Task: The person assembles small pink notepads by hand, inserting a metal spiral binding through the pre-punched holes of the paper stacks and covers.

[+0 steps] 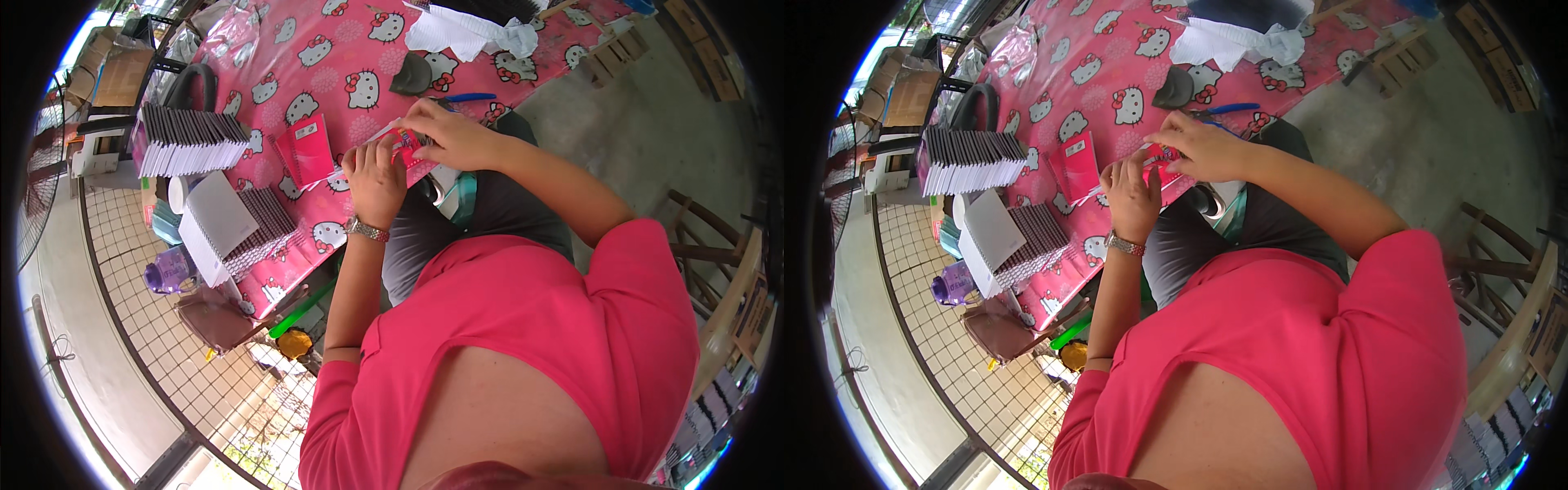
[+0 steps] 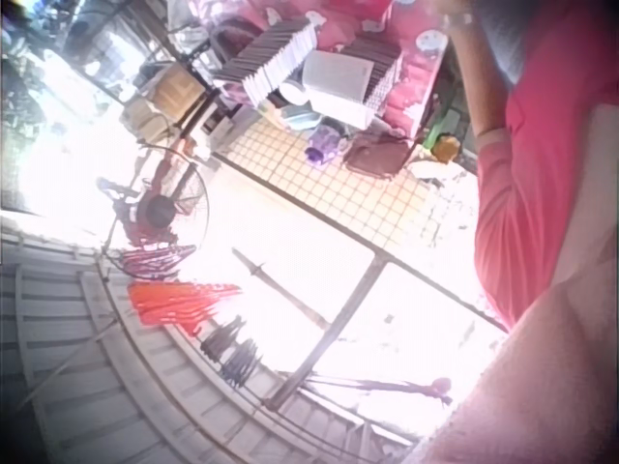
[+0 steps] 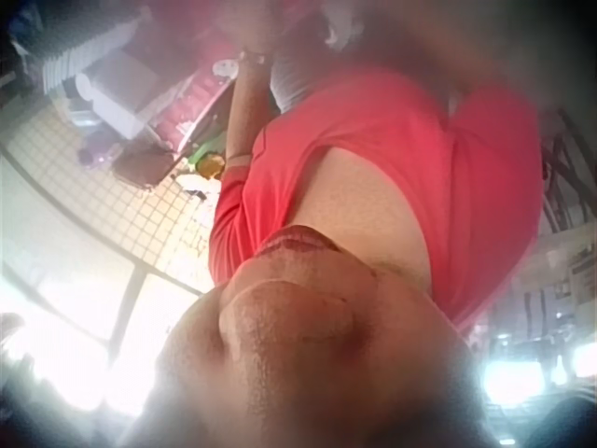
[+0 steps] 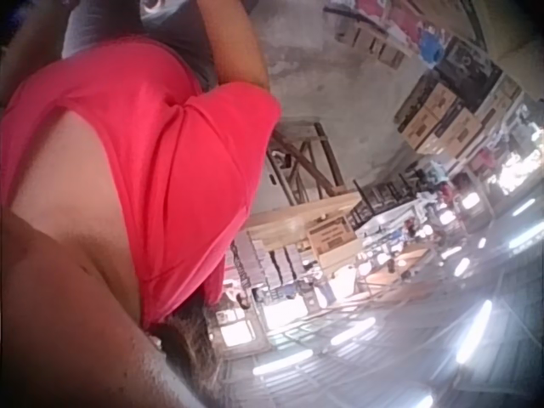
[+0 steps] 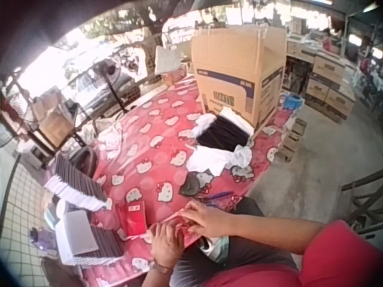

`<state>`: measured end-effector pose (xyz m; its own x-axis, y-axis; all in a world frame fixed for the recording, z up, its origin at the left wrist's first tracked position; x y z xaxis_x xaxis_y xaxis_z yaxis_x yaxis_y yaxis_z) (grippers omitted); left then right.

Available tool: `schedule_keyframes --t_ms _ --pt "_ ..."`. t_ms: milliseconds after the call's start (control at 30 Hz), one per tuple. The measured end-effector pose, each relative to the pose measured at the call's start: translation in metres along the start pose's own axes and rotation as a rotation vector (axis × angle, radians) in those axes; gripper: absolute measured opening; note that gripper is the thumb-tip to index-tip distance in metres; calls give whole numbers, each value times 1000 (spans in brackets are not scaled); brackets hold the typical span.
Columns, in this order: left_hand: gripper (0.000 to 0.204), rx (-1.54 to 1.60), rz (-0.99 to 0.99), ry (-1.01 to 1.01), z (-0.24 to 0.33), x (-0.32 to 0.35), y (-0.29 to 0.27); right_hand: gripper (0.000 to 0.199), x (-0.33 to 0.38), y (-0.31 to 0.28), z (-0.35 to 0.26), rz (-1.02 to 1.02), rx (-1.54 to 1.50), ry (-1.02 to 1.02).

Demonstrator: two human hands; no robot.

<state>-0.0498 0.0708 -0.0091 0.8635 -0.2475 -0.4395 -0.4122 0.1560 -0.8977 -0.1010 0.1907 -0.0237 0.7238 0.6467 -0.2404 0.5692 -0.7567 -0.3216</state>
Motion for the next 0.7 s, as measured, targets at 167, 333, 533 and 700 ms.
schedule_keyframes --t_ms 167,333,533,700 --pt "24 -34 -72 14 2 0 3 33 -3 2 -1 -87 45 269" --pt "20 -22 -43 -17 -9 7 4 28 -39 1 13 -169 -33 290" --pt "24 -315 -34 -107 2 6 1 35 -87 -45 86 -178 508 53" --pt "31 -169 -60 -339 -36 35 12 47 -65 -2 29 -460 -819 327"
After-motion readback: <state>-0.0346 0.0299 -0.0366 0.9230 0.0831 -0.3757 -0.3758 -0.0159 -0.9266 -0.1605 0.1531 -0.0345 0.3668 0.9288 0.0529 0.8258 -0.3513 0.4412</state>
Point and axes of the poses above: each hand's wrist, its own x-axis away from the middle knuckle, its own y-axis out of the palm, z = x × y, the point moved 8 cm from there along -x, towards the middle knuckle, and after that the axes turned 14 degrees about -x, right-handed, at the moved point
